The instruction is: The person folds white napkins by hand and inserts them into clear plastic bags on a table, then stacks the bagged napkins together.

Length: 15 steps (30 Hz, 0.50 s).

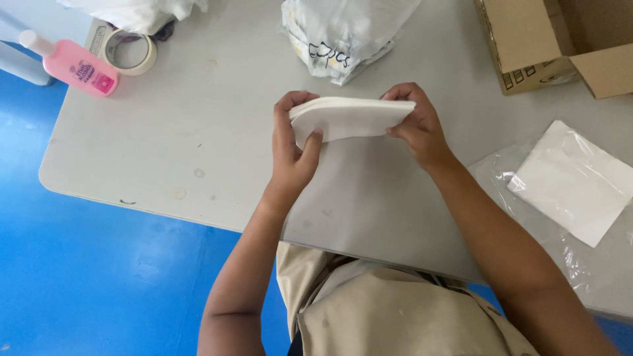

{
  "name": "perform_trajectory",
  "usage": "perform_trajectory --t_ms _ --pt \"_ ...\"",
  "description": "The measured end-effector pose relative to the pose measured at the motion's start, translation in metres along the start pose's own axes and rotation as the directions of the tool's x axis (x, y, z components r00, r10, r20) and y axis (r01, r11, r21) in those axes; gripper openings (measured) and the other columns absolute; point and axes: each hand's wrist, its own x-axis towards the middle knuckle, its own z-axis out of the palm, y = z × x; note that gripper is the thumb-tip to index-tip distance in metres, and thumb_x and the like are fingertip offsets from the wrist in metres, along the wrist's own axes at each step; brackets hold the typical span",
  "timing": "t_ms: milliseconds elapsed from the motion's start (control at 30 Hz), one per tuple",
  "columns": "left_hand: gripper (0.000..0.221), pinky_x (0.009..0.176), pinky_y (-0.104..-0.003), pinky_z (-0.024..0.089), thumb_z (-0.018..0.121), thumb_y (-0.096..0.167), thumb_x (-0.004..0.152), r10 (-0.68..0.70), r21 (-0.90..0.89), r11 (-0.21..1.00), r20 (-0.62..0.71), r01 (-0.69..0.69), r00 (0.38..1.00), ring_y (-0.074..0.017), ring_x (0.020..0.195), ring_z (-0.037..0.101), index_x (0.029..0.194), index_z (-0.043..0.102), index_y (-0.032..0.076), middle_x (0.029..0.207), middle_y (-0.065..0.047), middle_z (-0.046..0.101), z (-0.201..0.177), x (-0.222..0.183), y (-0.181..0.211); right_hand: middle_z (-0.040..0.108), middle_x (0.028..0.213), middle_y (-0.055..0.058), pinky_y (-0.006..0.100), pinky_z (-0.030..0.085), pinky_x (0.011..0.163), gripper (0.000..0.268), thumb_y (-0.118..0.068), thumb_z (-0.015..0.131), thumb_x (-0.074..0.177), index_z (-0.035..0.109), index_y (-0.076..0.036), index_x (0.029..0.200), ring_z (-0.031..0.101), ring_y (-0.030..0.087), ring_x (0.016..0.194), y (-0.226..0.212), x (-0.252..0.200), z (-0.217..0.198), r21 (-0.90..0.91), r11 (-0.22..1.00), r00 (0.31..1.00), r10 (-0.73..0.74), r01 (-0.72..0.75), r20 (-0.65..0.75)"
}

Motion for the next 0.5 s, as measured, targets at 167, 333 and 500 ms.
perform_trajectory --t_ms 167,333,500 --pt "0.057 0.115 -0.039 0.045 0.052 -0.005 0.094 0.094 0.014 0.995 0.012 -0.095 0.995 -0.0251 0.126 0.054 0.147 0.034 0.000 0.133 -0.016 0.052 -0.001 -0.003 -0.021 0.059 0.124 0.002 0.034 0.053 0.099 0.039 0.001 0.060 0.095 0.056 -0.007 0.133 0.057 0.015 0.118 -0.010 0.007 0.007 -0.140 0.990 0.974 0.041 -0.010 0.221" --pt "0.057 0.114 -0.035 0.042 0.055 0.005 0.106 0.142 0.015 0.990 0.053 -0.143 0.988 -0.0226 0.124 0.052 0.156 0.028 0.003 0.135 -0.015 0.052 0.005 0.032 -0.008 0.073 0.110 0.009 0.040 0.055 0.092 0.037 -0.019 0.058 0.104 0.060 -0.012 0.140 0.069 0.022 0.099 -0.053 -0.007 -0.009 -0.608 0.781 0.979 0.202 -0.139 0.036" --pt "0.034 0.115 -0.035 0.045 0.065 0.015 0.116 0.541 0.476 0.718 0.077 -0.508 0.837 -0.0237 0.133 0.049 0.146 0.049 0.009 0.143 -0.007 0.054 -0.005 0.107 0.030 0.070 0.120 0.007 0.046 0.051 0.094 0.046 -0.024 0.066 0.097 0.058 -0.017 0.142 0.068 0.025 0.109 -0.095 -0.023 -0.068 -0.429 0.588 0.715 0.434 -0.686 -0.548"
